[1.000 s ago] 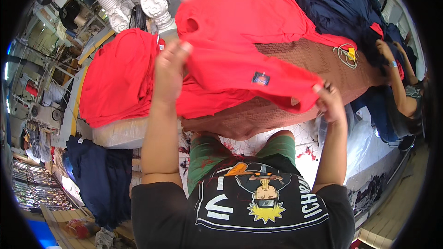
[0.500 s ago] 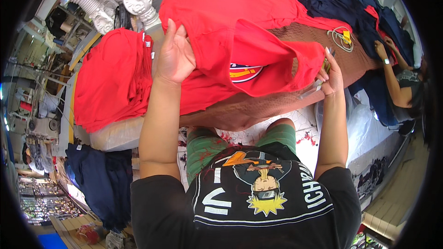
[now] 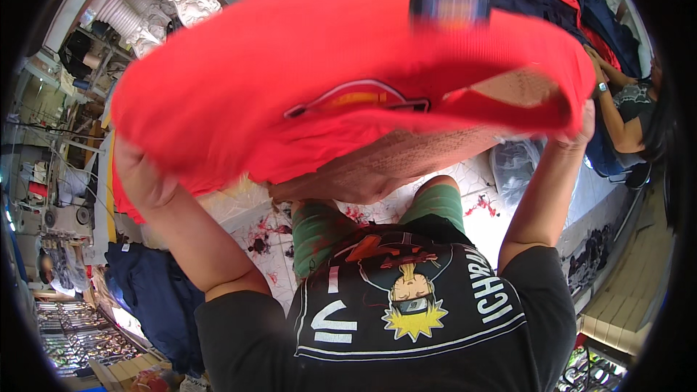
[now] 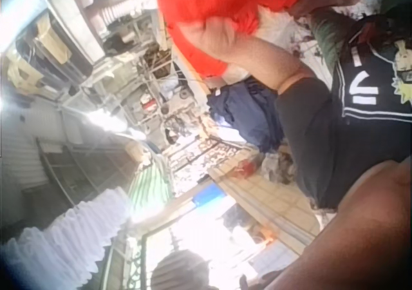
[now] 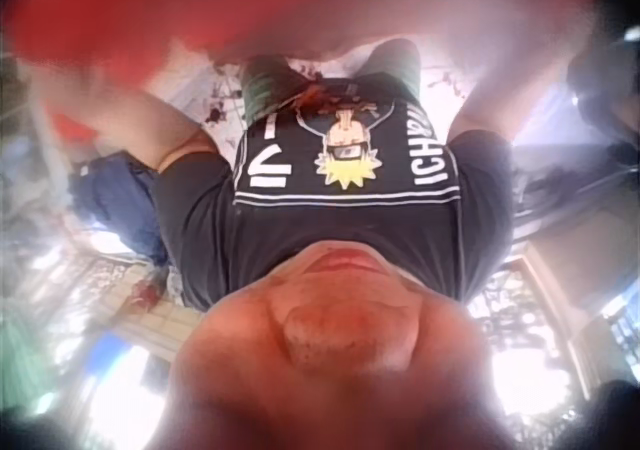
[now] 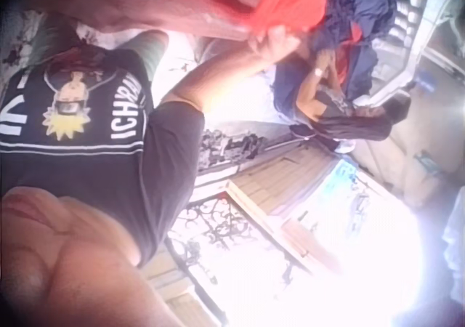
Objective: The person trims excess threads from red t-shirts using thread nippers, picking up and rotating the garments on a table to find and remove loose ends near the necklines and seams.
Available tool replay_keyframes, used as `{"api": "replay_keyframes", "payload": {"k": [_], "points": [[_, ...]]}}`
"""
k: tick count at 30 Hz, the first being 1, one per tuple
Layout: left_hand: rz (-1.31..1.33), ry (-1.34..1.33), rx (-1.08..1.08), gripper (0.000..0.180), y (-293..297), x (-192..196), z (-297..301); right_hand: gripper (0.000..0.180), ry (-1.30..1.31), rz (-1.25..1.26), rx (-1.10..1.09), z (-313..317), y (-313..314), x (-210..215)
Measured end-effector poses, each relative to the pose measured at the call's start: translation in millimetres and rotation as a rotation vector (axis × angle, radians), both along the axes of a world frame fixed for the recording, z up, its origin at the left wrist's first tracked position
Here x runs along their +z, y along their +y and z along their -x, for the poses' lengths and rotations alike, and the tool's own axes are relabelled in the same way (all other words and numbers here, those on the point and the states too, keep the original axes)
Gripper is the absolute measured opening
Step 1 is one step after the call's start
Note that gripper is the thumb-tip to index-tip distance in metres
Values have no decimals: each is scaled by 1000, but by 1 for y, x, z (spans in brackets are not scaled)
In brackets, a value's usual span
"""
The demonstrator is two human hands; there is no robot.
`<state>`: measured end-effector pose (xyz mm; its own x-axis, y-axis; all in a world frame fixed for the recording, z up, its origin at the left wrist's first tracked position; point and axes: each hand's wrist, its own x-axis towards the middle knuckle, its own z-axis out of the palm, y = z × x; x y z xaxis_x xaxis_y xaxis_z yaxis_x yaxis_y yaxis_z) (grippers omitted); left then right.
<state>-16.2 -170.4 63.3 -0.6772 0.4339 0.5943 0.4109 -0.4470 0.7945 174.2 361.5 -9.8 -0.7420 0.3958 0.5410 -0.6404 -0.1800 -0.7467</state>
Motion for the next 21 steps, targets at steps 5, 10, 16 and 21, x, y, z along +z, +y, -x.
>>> {"api": "replay_keyframes", "payload": {"k": [5, 10, 16, 21], "points": [[291, -144, 293, 53, -42, 20, 35, 49, -134, -140, -13, 53, 6, 20], [728, 317, 1047, 44, 38, -37, 98, 44, -546, -981, -614, 176, 19, -32], [923, 99, -462, 39, 189, -138, -83, 34, -1108, -970, -706, 139, -15, -130], [1098, -2, -999, 57, 257, -244, -141, 26, -799, -1061, -946, 128, -32, -163]]}}
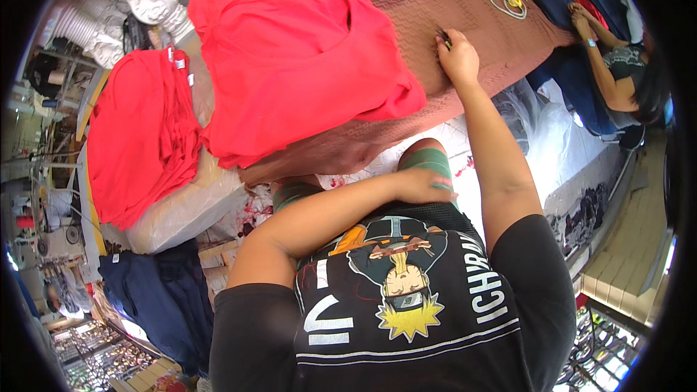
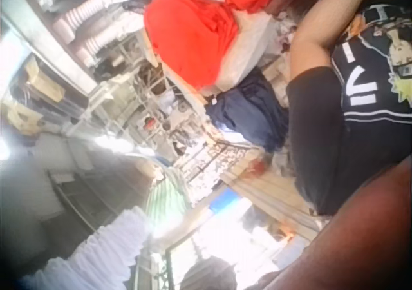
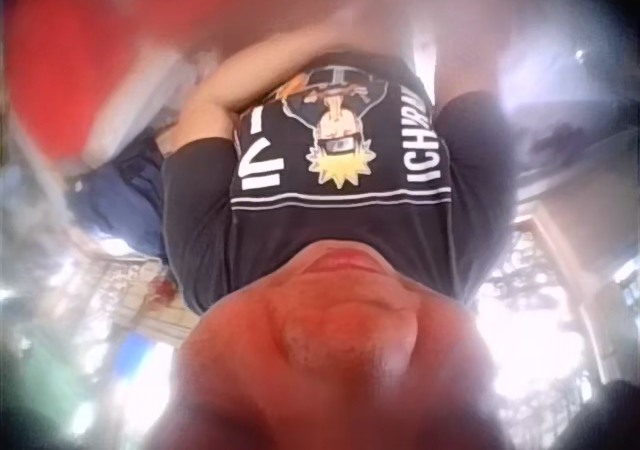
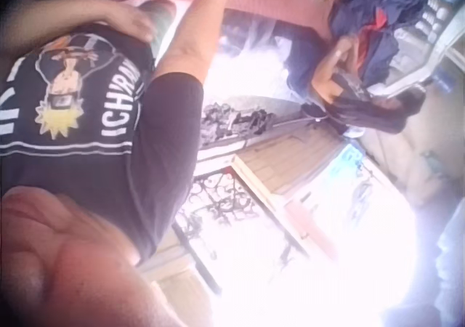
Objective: The person trims excess threads from red t-shirts using thread nippers, picking up and rotating the garments on a table to find and remove loose ends near the necklines and seams.
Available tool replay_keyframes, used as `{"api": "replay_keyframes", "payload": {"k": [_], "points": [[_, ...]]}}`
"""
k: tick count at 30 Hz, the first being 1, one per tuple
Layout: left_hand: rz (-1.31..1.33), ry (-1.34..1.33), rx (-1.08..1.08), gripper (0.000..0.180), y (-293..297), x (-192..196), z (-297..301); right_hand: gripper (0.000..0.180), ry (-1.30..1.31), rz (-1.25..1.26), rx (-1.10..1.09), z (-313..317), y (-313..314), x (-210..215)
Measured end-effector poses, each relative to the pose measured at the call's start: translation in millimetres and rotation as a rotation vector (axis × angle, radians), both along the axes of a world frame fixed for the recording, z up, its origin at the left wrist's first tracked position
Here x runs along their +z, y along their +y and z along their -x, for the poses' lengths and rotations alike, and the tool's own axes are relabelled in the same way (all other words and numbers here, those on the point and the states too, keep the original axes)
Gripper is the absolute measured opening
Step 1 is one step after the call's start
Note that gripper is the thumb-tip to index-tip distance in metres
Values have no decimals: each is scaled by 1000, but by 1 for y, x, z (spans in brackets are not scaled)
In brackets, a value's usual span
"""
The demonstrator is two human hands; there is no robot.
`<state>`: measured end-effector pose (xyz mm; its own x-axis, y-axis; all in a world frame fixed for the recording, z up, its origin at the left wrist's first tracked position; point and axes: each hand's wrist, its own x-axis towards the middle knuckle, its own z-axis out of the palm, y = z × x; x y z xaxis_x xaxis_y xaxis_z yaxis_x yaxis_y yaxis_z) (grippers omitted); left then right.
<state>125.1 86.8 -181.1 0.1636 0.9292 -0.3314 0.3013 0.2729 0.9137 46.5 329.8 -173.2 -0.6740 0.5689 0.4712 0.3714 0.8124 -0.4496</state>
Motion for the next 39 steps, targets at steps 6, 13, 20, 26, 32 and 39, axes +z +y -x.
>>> {"api": "replay_keyframes", "payload": {"k": [6, 13, 20, 26, 32, 39], "points": [[26, -130, -104, 57, 7, -32, -15, 22, 143, -31, 2, -4, -5, -4], [108, -72, -93, 62, 6, -35, -21, 23, 149, -16, -8, -6, -6, -5], [79, -59, -105, 62, 6, -36, -19, 22, 162, -2, -20, -4, -3, -7], [-12, -83, -63, 58, 5, -44, -17, 23, 112, 2, -8, -3, -11, -1], [-130, 114, 186, 48, -36, 32, 35, 28, -20, 79, 121, 2, 13, -2], [-443, 757, 1247, 23, -180, 89, 109, 22, -139, 617, 392, -35, -18, 36]]}}
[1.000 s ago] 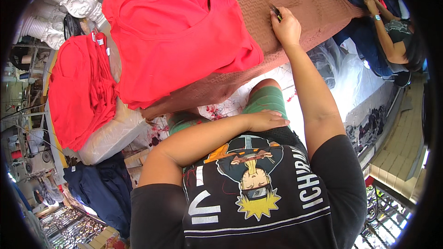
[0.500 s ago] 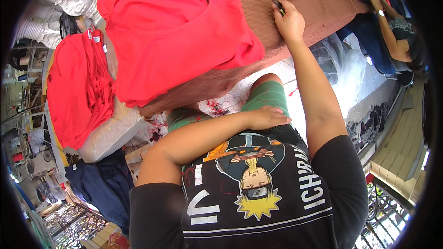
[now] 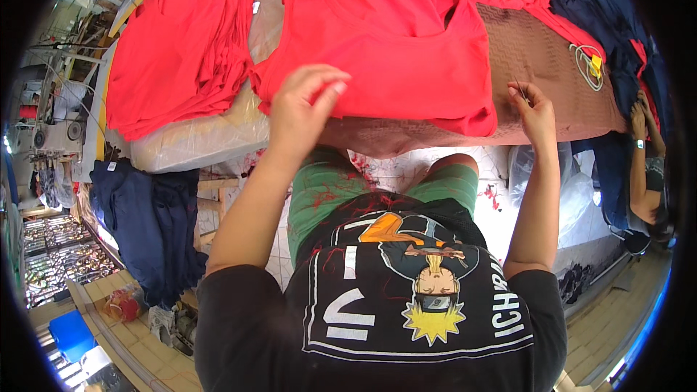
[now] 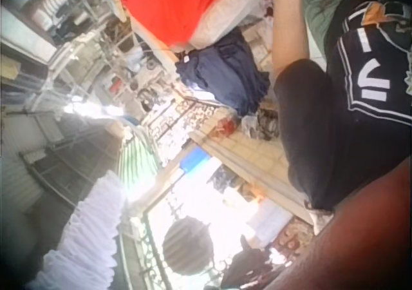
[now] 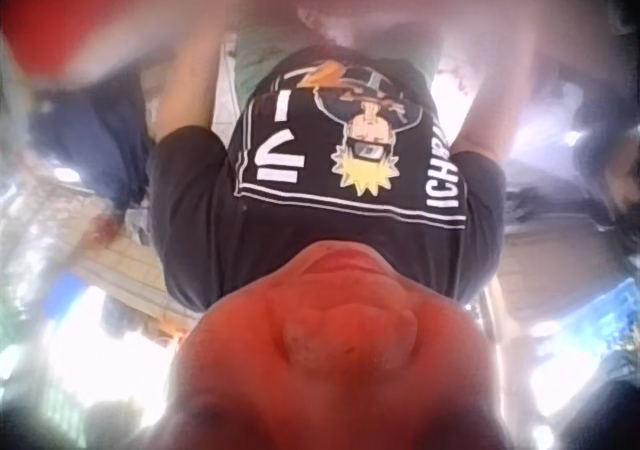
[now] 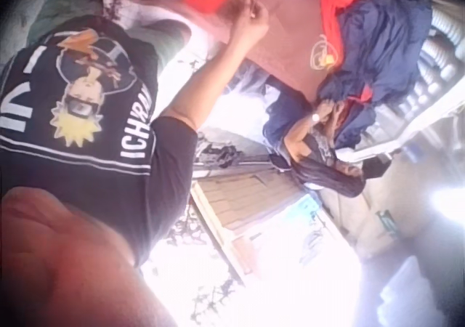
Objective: The person trims excess threads from red t-shirts using thread nippers, picking up and rotating the garments on a table to find and remove loose ends near the necklines and seams.
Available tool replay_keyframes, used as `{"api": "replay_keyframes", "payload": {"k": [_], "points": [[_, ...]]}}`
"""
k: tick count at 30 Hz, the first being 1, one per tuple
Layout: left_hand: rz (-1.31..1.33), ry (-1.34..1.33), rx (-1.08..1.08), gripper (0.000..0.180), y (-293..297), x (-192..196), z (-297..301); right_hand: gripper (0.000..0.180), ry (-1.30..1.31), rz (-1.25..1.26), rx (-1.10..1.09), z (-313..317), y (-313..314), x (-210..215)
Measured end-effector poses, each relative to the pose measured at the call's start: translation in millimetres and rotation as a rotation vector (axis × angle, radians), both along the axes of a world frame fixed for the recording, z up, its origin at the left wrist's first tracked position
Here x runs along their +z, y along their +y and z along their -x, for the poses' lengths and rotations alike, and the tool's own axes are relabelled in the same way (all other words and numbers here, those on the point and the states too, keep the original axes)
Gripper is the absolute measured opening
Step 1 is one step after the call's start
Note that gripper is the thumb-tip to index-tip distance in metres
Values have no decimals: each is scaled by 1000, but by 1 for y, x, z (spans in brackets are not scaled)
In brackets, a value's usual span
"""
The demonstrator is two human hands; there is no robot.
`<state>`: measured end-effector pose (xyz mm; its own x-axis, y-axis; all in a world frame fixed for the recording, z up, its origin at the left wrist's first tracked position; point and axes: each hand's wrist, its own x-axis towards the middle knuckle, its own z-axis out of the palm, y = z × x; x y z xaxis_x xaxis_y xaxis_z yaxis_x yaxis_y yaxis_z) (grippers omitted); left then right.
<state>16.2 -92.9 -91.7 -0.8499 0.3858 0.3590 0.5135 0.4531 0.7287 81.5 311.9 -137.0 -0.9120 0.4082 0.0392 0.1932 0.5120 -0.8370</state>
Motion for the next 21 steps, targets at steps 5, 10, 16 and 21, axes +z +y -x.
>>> {"api": "replay_keyframes", "payload": {"k": [5, 10, 16, 21], "points": [[252, 294, 209, 24, -8, -45, 26, 22, 37, -88, 55, 0, -26, 14], [169, 230, 258, 20, -5, -62, 29, 21, 32, -142, 57, -16, -33, 25], [-42, -261, -17, 20, -24, -39, 35, 23, 46, -103, 94, -20, -35, 28], [-529, -800, -1011, 32, -75, 81, 11, 39, -243, -46, -13, -31, -37, 55]]}}
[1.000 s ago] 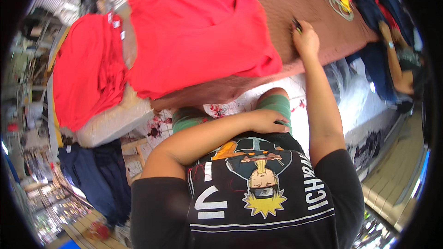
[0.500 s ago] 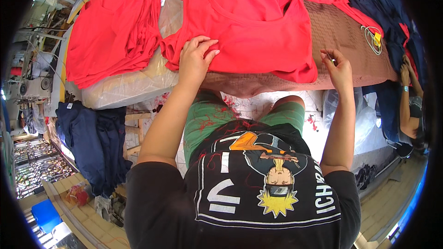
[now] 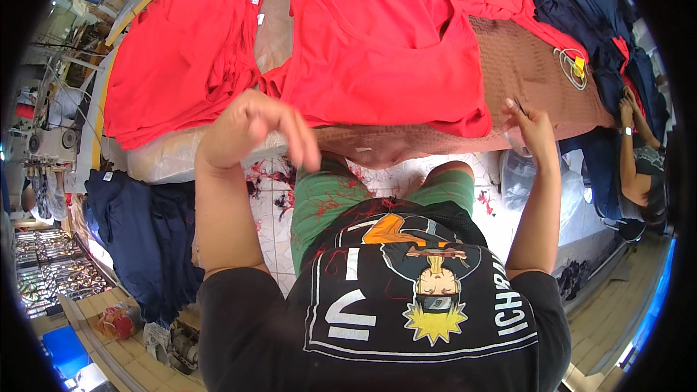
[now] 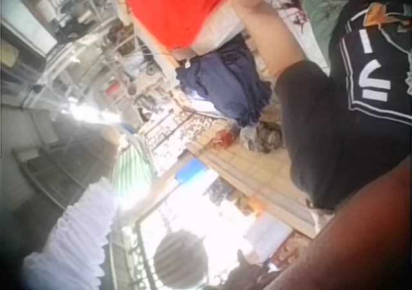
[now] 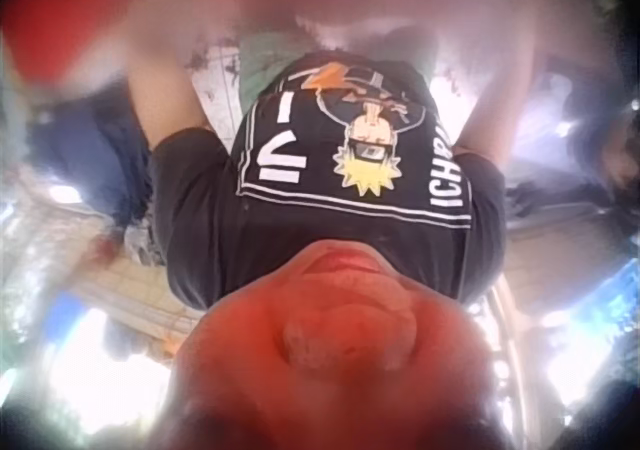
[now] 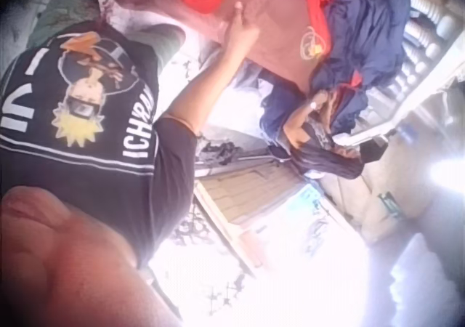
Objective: The person trims excess threads from red t-shirts using thread nippers, picking up and rotating the garments on a table to find and remove loose ends near the necklines and seams.
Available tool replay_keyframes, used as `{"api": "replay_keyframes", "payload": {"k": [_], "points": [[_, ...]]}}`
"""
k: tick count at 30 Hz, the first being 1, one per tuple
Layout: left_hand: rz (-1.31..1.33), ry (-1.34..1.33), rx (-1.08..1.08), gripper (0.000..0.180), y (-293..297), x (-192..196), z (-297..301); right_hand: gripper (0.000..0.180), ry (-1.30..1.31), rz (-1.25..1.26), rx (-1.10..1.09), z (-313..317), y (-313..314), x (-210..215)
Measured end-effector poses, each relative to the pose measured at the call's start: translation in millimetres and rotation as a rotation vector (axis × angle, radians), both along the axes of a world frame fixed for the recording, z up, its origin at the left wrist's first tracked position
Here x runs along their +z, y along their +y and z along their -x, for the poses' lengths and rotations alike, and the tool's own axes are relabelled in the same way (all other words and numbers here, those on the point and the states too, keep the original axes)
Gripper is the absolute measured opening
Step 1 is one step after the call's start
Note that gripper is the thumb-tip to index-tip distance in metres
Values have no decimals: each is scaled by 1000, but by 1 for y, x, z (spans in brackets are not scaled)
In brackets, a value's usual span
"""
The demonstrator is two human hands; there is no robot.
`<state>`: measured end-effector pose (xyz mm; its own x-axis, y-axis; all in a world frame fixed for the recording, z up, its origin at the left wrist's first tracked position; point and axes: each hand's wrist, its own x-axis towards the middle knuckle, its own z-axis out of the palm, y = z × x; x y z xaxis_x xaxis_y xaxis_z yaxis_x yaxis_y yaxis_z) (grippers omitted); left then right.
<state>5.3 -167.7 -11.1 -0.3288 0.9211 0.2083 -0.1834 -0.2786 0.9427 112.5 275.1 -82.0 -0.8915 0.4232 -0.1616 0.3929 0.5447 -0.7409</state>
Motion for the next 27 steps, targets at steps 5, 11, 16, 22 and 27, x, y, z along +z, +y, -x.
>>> {"api": "replay_keyframes", "payload": {"k": [5, 11, 16, 22, 27], "points": [[815, 872, 1047, 37, -6, -97, 24, 41, -165, 68, 86, 10, -29, -24], [744, 900, 1041, 32, -10, -75, 24, 35, 44, 422, 165, -6, -22, -11], [398, 544, 1106, 23, -27, 35, -1, 28, 670, 561, 293, -48, 21, 76], [18, 161, 976, 31, -6, 113, 116, 46, 890, 569, 119, 75, 55, 166], [109, -120, 1009, 112, -56, 19, 183, 44, 613, -166, 245, 140, 76, 170]]}}
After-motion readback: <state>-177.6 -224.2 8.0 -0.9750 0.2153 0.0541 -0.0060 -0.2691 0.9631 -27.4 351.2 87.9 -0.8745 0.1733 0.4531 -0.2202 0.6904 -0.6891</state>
